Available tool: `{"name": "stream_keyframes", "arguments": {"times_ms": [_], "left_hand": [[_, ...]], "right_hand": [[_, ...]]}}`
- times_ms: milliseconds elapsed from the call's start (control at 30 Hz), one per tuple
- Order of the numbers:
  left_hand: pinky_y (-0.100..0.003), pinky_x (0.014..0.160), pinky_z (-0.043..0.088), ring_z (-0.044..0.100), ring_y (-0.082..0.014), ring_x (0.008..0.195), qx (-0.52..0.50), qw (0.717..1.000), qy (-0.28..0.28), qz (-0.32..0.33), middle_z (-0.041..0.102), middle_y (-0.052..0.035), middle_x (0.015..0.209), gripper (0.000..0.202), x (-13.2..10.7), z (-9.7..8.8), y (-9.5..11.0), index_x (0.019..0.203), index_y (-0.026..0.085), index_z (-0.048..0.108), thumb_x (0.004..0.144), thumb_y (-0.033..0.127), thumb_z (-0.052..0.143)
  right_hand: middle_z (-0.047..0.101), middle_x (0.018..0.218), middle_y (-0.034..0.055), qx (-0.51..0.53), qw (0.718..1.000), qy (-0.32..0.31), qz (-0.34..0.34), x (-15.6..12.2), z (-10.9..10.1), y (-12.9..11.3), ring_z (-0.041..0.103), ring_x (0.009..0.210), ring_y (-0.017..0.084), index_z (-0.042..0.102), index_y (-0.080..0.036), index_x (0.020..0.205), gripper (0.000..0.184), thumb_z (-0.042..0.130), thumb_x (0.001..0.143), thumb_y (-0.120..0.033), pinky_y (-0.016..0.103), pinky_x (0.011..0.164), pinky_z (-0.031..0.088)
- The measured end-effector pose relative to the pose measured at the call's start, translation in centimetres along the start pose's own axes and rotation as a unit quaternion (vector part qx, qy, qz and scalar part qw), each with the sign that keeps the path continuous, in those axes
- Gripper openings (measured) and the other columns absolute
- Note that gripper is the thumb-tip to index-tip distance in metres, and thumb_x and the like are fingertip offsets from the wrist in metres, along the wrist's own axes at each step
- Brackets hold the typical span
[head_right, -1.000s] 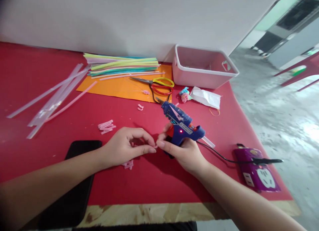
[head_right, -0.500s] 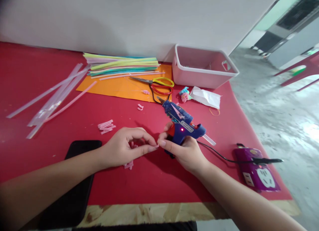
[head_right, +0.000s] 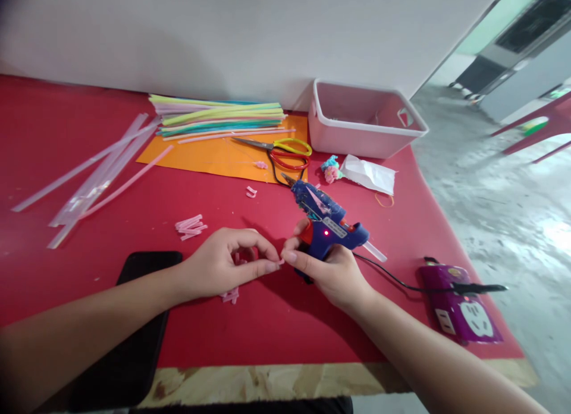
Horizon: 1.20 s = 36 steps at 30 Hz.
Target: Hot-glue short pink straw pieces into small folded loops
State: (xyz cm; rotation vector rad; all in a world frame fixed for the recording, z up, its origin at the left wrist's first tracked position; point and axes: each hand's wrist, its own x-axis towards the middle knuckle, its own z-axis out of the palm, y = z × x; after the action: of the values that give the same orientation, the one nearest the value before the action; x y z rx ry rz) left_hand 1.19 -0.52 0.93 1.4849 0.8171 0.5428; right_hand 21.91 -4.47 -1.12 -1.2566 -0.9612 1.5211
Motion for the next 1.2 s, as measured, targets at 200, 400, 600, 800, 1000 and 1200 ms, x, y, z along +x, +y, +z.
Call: {"name": "stream_keyframes", "arguments": {"times_ms": [200,400,600,800,1000,1200], "left_hand": [[-0.016,0.035,0.035,0.051,-0.0076,0.034,-0.023,0.999,-0.011,-0.046,0.056,0.0057,0.046,0.014,-0.2,0.0,0.4,0.087,0.015,0.072,0.086,0.029,0.07],[-0.017,0.029,0.039,0.046,-0.0077,0.026,-0.041,0.995,-0.026,-0.087,0.052,0.0083,0.045,0.024,-0.3,-0.2,-0.2,0.1,0.017,0.072,0.089,0.037,0.066],[-0.014,0.042,0.045,0.056,-0.0054,0.045,-0.052,0.998,0.013,-0.046,0.071,-0.0014,0.073,0.017,0.0,-0.1,-0.2,0.091,0.015,0.074,0.086,0.03,0.071],[-0.016,0.041,0.042,0.051,-0.0034,0.045,-0.232,0.968,0.069,-0.066,0.075,-0.0031,0.084,0.021,0.8,-1.0,-0.8,0.087,0.014,0.072,0.08,0.033,0.079],[-0.013,0.047,0.038,0.047,-0.002,0.052,-0.344,0.93,0.12,-0.048,0.071,-0.0003,0.077,0.021,1.2,-1.4,-0.9,0.08,0.015,0.073,0.073,0.031,0.085],[-0.014,0.049,0.038,0.047,-0.0032,0.054,-0.348,0.928,0.122,-0.056,0.068,0.0008,0.073,0.025,1.2,-1.3,-0.3,0.073,0.013,0.07,0.068,0.029,0.088]], "right_hand": [[0.068,0.078,-0.0022,-0.006,1.0,0.01,-0.003,0.1,0.0,0.1,0.063,0.07,0.014,0.058,-0.025,0.098,0.046,0.088,0.066,-0.038,0.027,0.066,0.055],[0.069,0.078,-0.0028,0.003,1.0,0.005,-0.011,0.0,0.1,-0.1,0.063,0.07,0.013,0.059,-0.024,0.098,0.042,0.087,0.069,-0.035,0.026,0.068,0.055],[0.07,0.08,-0.0013,0.004,0.999,0.015,-0.033,0.1,0.2,0.3,0.066,0.07,0.016,0.061,-0.025,0.098,0.034,0.081,0.074,-0.038,0.032,0.072,0.057],[0.074,0.088,0.0026,-0.143,0.982,0.02,-0.12,-0.2,-1.3,0.8,0.069,0.088,0.021,0.064,-0.026,0.101,0.019,0.067,0.087,-0.038,0.035,0.084,0.055],[0.069,0.076,-0.0016,-0.389,0.884,0.046,-0.256,-0.8,-2.1,0.5,0.065,0.064,0.017,0.063,-0.028,0.092,0.011,0.068,0.084,-0.022,0.03,0.062,0.053],[0.066,0.068,-0.0027,-0.431,0.855,0.019,-0.289,-1.0,-1.7,-0.3,0.058,0.049,0.012,0.06,-0.026,0.09,0.016,0.066,0.08,-0.015,0.026,0.051,0.046]]}}
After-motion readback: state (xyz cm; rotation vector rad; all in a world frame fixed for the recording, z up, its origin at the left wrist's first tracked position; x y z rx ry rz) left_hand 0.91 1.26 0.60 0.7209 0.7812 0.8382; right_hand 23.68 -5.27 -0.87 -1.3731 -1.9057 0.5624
